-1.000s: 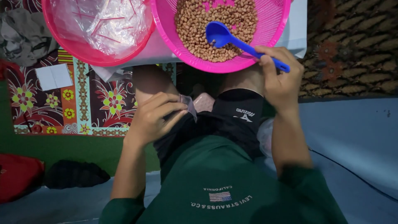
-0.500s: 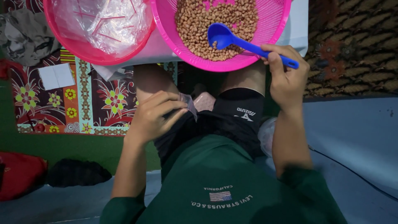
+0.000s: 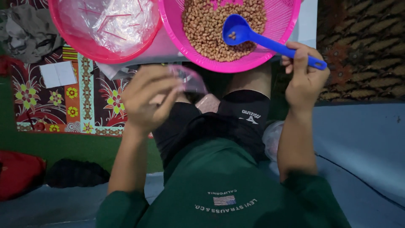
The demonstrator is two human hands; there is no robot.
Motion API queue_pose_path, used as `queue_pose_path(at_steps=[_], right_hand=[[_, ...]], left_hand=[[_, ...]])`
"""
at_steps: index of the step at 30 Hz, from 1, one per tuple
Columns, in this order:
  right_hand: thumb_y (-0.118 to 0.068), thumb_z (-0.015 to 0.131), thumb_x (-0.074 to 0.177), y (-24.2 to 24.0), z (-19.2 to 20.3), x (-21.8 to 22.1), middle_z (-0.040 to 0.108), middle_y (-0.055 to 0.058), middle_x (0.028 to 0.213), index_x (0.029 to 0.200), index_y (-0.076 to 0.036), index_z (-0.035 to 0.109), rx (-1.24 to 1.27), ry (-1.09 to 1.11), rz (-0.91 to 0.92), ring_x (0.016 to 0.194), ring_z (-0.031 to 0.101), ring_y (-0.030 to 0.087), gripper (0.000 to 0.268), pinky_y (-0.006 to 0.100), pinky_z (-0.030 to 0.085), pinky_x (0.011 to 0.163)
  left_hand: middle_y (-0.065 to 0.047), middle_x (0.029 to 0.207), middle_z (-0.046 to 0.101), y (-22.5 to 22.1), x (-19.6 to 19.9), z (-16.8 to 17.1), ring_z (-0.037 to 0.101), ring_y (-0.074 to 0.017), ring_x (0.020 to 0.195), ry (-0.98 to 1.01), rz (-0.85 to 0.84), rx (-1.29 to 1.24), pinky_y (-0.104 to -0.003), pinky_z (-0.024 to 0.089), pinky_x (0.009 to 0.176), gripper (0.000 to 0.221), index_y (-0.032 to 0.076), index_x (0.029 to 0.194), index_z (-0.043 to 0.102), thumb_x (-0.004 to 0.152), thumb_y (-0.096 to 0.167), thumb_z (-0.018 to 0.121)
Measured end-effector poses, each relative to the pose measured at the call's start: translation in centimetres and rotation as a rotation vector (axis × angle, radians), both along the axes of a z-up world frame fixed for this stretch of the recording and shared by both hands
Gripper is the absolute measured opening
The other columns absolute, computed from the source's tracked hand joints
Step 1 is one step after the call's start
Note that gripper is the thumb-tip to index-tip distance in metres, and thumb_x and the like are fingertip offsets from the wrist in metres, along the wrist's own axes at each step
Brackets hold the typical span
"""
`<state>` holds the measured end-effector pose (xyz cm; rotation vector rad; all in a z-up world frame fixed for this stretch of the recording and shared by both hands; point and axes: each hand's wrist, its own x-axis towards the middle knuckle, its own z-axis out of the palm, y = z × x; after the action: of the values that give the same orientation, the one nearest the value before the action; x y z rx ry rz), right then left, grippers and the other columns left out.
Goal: Scooping peanuts from a large basket into small plastic bags and sealing them manually.
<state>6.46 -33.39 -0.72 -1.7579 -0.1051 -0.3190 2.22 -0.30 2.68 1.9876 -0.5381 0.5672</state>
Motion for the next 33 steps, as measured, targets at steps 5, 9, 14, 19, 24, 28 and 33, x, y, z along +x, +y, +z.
queue_pose_path(at_steps=[5, 9, 14, 19, 24, 28, 33], right_hand=[[-0.021, 0.049, 0.116, 0.3, 0.6, -0.3, 0.064, 0.014, 0.098, 0.123, 0.009, 0.062, 0.049, -0.024, -0.050, 0.083, 0.057, 0.016, 0.033, 0.025, 0.047, 0.074], [-0.025, 0.051, 0.116, 0.4, 1.1, -0.9, 0.063, 0.012, 0.096, 0.124, 0.004, 0.062, 0.132, -0.077, -0.068, 0.082, 0.057, 0.016, 0.033, 0.024, 0.047, 0.073], [-0.028, 0.053, 0.113, 1.5, 2.0, -2.2, 0.061, 0.015, 0.105, 0.124, 0.005, 0.060, 0.136, -0.149, -0.089, 0.087, 0.059, 0.019, 0.036, 0.027, 0.049, 0.074], [-0.033, 0.056, 0.110, 2.9, 2.9, -2.3, 0.064, 0.017, 0.096, 0.117, 0.006, 0.066, -0.162, -0.345, -0.009, 0.078, 0.062, 0.025, 0.041, 0.036, 0.051, 0.073], [-0.006, 0.068, 0.099, 3.1, 2.9, -2.5, 0.069, 0.024, 0.106, 0.107, 0.013, 0.069, -0.370, -0.495, 0.154, 0.089, 0.062, 0.034, 0.021, 0.043, 0.054, 0.082], [-0.013, 0.071, 0.098, 1.9, 1.5, -2.7, 0.068, 0.026, 0.106, 0.108, 0.012, 0.070, -0.374, -0.531, 0.121, 0.091, 0.064, 0.037, 0.027, 0.045, 0.056, 0.084], [-0.054, 0.033, 0.109, 0.6, 2.9, -3.6, 0.058, 0.002, 0.112, 0.109, -0.017, 0.055, 0.219, -0.669, 0.071, 0.101, 0.064, 0.018, 0.043, 0.036, 0.061, 0.093]], left_hand=[[-0.015, 0.112, 0.070, -1.6, 4.1, -0.6, 0.066, -0.0305, 0.102, -0.166, 0.164, 0.022, -0.042, 0.056, 0.094, 0.022, -0.003, 0.104, 0.075, 0.085, -0.009, 0.085], [-0.010, 0.106, 0.070, -3.5, 7.0, -2.6, 0.066, -0.0265, 0.100, -0.184, 0.271, 0.121, -0.038, 0.057, 0.089, 0.031, 0.002, 0.115, 0.064, 0.092, 0.003, 0.085], [-0.005, 0.108, 0.071, -4.9, 7.5, -4.1, 0.072, -0.0199, 0.096, -0.043, 0.298, 0.170, -0.036, 0.052, 0.092, 0.056, 0.008, 0.132, 0.053, 0.089, 0.002, 0.088], [-0.002, 0.099, 0.071, -5.4, 7.8, -4.1, 0.066, -0.0210, 0.096, -0.040, 0.265, 0.209, -0.035, 0.049, 0.092, 0.053, 0.008, 0.131, 0.052, 0.091, 0.006, 0.087], [-0.005, 0.114, 0.069, -5.3, 7.9, -4.5, 0.069, -0.0206, 0.098, 0.012, 0.284, 0.215, -0.037, 0.050, 0.096, 0.055, 0.004, 0.129, 0.053, 0.087, 0.005, 0.088], [-0.006, 0.108, 0.070, -5.2, 7.7, -3.9, 0.068, -0.0224, 0.095, 0.003, 0.282, 0.213, -0.037, 0.050, 0.093, 0.046, 0.003, 0.124, 0.055, 0.091, 0.011, 0.086], [-0.009, 0.103, 0.071, -5.3, 6.2, -0.4, 0.065, -0.0284, 0.095, -0.119, 0.206, 0.169, -0.039, 0.052, 0.088, 0.017, 0.001, 0.100, 0.070, 0.088, -0.002, 0.081]])
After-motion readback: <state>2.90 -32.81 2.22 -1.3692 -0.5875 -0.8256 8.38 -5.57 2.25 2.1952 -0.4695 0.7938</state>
